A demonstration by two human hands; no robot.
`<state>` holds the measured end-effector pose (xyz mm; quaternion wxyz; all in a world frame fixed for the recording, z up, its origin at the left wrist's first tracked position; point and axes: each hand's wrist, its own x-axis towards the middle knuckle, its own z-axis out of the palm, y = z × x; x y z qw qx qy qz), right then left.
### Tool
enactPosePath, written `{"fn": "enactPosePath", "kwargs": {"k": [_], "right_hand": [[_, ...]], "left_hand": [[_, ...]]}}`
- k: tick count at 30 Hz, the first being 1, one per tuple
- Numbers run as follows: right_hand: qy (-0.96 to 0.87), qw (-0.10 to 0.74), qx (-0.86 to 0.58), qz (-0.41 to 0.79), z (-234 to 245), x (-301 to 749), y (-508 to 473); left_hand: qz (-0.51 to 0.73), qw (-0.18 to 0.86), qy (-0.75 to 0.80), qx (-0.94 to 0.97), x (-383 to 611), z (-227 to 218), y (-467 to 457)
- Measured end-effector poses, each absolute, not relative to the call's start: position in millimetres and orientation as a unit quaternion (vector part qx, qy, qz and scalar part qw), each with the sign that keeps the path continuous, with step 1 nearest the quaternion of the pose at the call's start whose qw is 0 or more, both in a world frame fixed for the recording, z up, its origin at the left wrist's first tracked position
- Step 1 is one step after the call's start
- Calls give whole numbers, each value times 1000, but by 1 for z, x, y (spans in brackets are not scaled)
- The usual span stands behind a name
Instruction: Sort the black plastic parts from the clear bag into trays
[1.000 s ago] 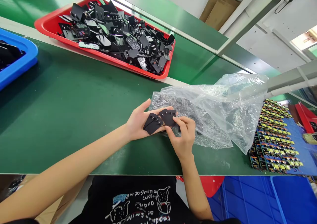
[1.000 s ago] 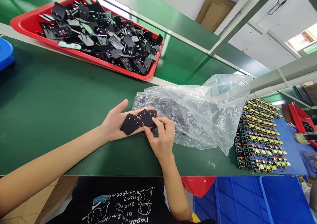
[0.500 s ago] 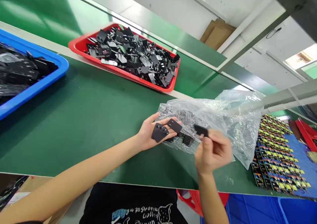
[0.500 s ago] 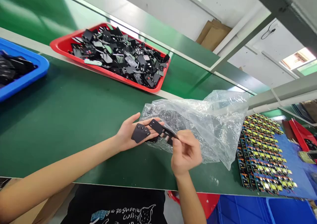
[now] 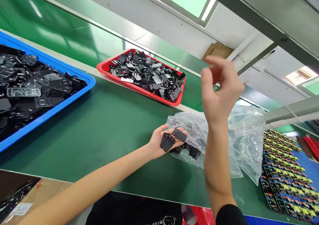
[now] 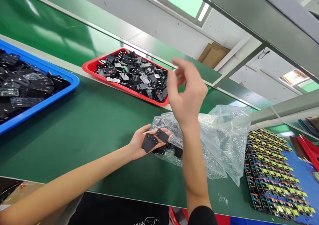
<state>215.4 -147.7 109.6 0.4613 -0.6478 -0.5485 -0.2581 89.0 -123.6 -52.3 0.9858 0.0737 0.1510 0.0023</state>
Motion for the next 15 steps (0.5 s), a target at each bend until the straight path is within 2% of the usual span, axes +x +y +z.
{"fn": "enactPosePath", "kwargs": {"k": [4, 6, 11, 15], "right_hand": [[-671, 323, -667, -24, 64, 220, -194], [-672, 287, -681, 54, 35, 227, -216], [-613, 351, -705, 60, -27, 230, -254], [-585, 401, -705, 19, -47, 219, -261]], "left_hand": [[-2, 991, 114, 67, 88, -51, -124], [-8, 993, 105, 62, 87, -49, -122], [-31, 994, 86, 60, 85, -44, -117], [-38, 992, 98, 74, 88, -48, -115]]}}
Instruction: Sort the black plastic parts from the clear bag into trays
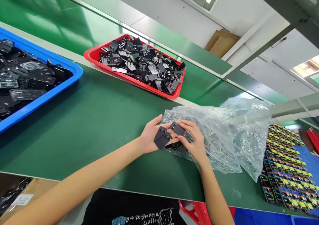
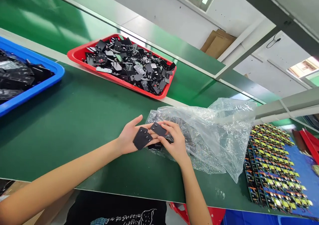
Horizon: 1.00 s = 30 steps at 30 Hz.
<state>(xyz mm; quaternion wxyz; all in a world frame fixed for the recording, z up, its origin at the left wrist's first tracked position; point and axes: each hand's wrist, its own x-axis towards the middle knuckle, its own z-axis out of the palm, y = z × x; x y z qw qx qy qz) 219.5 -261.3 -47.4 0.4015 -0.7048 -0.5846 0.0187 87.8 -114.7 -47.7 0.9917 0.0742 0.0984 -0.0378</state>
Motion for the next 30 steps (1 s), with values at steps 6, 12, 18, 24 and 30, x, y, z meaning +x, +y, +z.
{"fn": "enactPosePath", "kwargs": {"k": [6, 12, 18, 24, 30], "right_hand": [[-585, 414, -697, -17, -53, 212, -259], [-581, 414, -700, -31, -54, 210, -260], [-540, 477, -682, -128, -43, 223, -274], [-564, 217, -796, -22, -42, 231, -281], [-501, 191, -841, -70, -49, 230, -276]], "left_hand": [[-52, 988, 111, 92, 90, -51, -114], [-51, 985, 131, 96, 90, -50, -118], [-22, 985, 143, 90, 91, -44, -121], [28, 977, 181, 105, 93, -40, -115], [52, 972, 194, 124, 95, -43, -111]]}}
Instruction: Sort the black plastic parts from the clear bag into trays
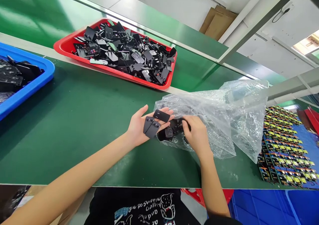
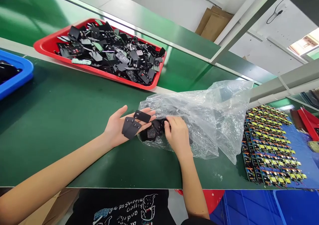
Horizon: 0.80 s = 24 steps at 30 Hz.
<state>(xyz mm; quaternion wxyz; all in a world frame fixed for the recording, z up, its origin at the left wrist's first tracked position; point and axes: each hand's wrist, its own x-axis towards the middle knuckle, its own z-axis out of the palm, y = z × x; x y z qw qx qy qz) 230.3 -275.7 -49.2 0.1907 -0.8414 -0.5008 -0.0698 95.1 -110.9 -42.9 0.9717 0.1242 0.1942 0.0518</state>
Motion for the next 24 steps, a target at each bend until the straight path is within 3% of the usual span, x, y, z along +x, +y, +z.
{"fn": "enactPosePath", "kwargs": {"k": [6, 11, 18, 21, 24], "right_hand": [[-595, 225, -771, -35, -45, 225, -272], [-649, 197, -735, 3, -46, 214, -269], [-649, 241, -717, -84, -53, 218, -269], [-604, 289, -732, -129, -52, 219, -270], [-508, 393, -755, -133, -47, 216, -270]], "left_hand": [[69, 968, 203, 126, 95, -44, -111], [81, 967, 202, 131, 97, -45, -110], [78, 966, 199, 147, 96, -45, -111], [78, 962, 209, 155, 96, -45, -111], [74, 956, 227, 168, 98, -45, -112]]}}
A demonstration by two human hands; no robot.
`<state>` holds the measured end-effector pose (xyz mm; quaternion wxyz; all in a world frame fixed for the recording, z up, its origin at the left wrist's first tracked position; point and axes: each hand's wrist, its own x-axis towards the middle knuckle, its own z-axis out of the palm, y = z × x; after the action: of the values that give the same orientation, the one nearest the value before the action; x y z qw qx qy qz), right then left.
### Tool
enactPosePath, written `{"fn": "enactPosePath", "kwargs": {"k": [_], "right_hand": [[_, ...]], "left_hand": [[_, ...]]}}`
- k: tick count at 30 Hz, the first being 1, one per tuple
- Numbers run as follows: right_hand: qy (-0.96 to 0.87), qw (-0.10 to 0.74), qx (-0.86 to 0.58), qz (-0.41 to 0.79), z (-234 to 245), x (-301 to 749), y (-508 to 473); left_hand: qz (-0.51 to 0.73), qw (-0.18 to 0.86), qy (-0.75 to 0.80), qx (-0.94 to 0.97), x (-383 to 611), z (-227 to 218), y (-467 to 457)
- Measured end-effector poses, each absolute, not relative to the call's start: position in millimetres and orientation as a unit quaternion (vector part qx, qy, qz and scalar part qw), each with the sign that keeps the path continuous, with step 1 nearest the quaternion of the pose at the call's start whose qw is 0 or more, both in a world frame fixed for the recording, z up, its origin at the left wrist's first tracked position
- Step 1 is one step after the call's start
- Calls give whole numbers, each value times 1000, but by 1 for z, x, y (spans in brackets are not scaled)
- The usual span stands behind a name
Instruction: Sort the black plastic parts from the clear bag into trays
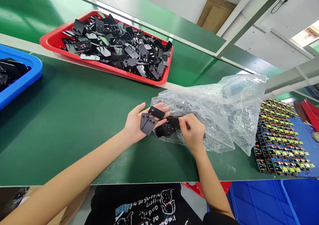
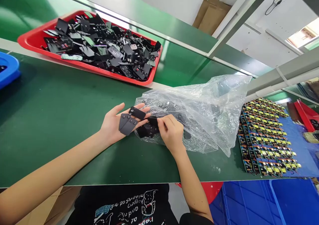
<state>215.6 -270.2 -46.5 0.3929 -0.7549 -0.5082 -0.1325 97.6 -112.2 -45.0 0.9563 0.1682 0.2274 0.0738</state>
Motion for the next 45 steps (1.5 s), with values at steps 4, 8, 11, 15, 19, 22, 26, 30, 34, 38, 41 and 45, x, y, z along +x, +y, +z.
{"fn": "enactPosePath", "kwargs": {"k": [4, 8, 11, 15, 19, 22, 26, 30, 34, 38, 41, 45], "right_hand": [[-371, 497, -784, -38, -40, 207, -268], [-334, 492, -804, 22, -42, 206, -264], [-345, 463, -816, 23, -46, 209, -263], [-357, 454, -813, 67, -49, 209, -264], [-370, 444, -812, 77, -47, 207, -265], [-385, 445, -806, 64, -42, 210, -267], [-479, 381, -780, 133, -36, 218, -272], [-573, 250, -762, 170, -38, 219, -273], [-599, 174, -769, 143, -41, 214, -272], [-606, 159, -764, 152, -39, 214, -275], [-601, 231, -746, 171, -34, 217, -279], [-557, 376, -734, 96, -29, 219, -282]], "left_hand": [[19, 958, 232, 169, 99, -47, -120], [-41, 964, 218, 145, 97, -50, -126], [-35, 968, 207, 141, 96, -50, -126], [-23, 965, 217, 145, 97, -49, -125], [-22, 964, 220, 149, 96, -48, -125], [-17, 964, 221, 145, 96, -47, -126], [12, 966, 220, 131, 96, -44, -125], [36, 967, 218, 128, 97, -45, -123], [48, 965, 220, 135, 98, -48, -123], [56, 965, 219, 130, 98, -49, -123], [62, 963, 226, 134, 99, -49, -123], [44, 962, 227, 144, 98, -50, -122]]}}
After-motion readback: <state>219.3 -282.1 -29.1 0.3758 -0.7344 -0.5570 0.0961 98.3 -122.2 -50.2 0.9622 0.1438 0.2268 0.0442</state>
